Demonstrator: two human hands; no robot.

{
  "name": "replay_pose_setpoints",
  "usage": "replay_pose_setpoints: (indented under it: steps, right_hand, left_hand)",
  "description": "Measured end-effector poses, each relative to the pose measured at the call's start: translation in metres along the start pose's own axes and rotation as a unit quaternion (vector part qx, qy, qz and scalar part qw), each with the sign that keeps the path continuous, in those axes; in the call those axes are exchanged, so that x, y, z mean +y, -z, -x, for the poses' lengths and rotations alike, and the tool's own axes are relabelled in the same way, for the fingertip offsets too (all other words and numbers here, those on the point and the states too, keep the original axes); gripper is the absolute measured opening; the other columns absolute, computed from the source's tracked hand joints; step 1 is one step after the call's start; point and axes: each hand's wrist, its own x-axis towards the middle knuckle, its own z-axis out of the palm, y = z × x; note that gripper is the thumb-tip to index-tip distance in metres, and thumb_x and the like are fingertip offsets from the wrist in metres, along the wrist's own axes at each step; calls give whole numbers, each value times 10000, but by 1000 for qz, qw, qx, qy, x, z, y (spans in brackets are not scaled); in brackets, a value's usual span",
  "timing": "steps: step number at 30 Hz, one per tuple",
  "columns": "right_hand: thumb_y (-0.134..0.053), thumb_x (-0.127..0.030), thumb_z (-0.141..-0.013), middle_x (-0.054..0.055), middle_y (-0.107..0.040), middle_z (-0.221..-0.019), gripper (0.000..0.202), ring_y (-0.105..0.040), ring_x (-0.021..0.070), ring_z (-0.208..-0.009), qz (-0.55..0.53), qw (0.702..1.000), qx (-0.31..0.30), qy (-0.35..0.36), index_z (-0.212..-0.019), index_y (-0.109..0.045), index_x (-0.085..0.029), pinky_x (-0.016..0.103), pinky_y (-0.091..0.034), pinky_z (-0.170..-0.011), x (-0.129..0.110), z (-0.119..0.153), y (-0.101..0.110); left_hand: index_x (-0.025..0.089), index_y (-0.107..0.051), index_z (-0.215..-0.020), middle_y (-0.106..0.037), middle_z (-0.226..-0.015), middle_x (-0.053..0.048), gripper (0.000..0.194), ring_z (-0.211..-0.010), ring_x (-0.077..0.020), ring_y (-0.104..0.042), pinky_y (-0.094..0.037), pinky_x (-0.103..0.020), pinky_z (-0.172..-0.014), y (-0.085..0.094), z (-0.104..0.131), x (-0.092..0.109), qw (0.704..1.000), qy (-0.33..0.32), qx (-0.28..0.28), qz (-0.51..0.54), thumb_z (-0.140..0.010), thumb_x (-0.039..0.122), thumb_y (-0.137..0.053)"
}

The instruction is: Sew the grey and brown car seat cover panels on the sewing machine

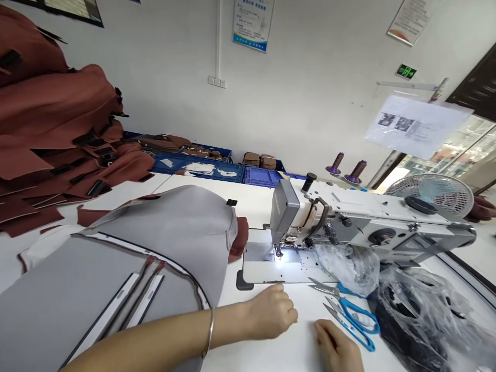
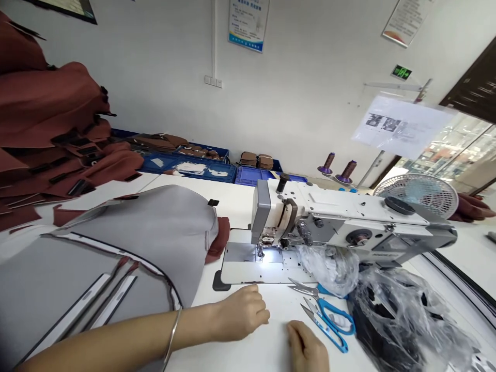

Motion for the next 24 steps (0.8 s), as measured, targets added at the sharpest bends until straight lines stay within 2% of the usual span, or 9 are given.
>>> replay_pose_setpoints:
  steps: [1,3,5,8,12,14,18,21,24]
  right_hand:
    - [-372,-441,-912,39,-638,-761,334,-595,184,-653,66,995,49,55,-843,-612,-219,265,-448,-605,12,-2,9]
    - [-360,-340,-901,93,-646,-904,279,-619,226,-752,211,960,118,142,-933,-605,-212,295,-459,-587,34,-9,25]
    - [-327,-164,-841,101,-622,-815,273,-606,227,-688,306,920,118,213,-917,-588,-195,295,-441,-523,50,-16,35]
    - [-350,-67,-748,76,-564,-703,283,-562,204,-597,335,886,67,312,-902,-558,-182,278,-435,-501,60,-21,35]
    - [-394,-231,-878,71,-565,-759,153,-575,205,-669,283,895,50,342,-956,-519,-191,279,-467,-566,53,-22,25]
    - [-361,-298,-927,102,-589,-875,204,-596,213,-766,256,910,64,319,-999,-510,-178,268,-476,-585,46,-21,21]
    - [-311,-223,-943,130,-584,-1107,360,-611,177,-873,204,938,82,269,-1275,-419,-137,199,-468,-561,28,-25,17]
    - [-324,-133,-902,61,-631,-978,472,-606,140,-753,214,924,66,310,-1368,-360,-196,174,-419,-477,10,-34,14]
    - [-366,-94,-854,50,-623,-870,479,-569,184,-724,254,906,72,330,-1312,-432,-219,245,-443,-554,-10,-47,7]
  left_hand:
    - [144,-575,-730,-607,-625,-21,211,-539,-138,-532,-366,-287,-554,1,-1,1,998,56,-21,26,-892,184,-445]
    - [152,-597,-760,-641,-676,-30,233,-564,-153,-566,-366,-279,-548,5,-2,2,977,179,-80,78,-900,198,-417]
    - [148,-621,-764,-665,-746,-62,252,-637,-192,-605,-388,-288,-577,12,-3,-1,937,299,-126,132,-884,200,-406]
    - [139,-660,-783,-680,-832,-101,271,-777,-244,-629,-428,-322,-670,18,-3,-11,879,419,-123,192,-857,214,-411]
    - [171,-692,-878,-694,-938,-62,275,-884,-211,-626,-445,-292,-756,16,1,-25,850,466,-96,227,-825,181,-422]
    - [179,-698,-900,-696,-962,-46,286,-901,-192,-623,-446,-276,-779,13,3,-28,841,477,-85,241,-819,176,-423]
    - [180,-707,-886,-700,-962,-46,277,-909,-197,-623,-449,-280,-793,14,5,-27,833,488,-72,251,-808,188,-441]
    - [183,-711,-888,-702,-954,-50,270,-902,-204,-625,-451,-289,-793,17,5,-23,830,494,-66,250,-800,199,-457]
    - [185,-714,-891,-704,-937,-58,267,-881,-214,-628,-452,-302,-777,19,5,-20,831,497,-60,244,-794,206,-466]
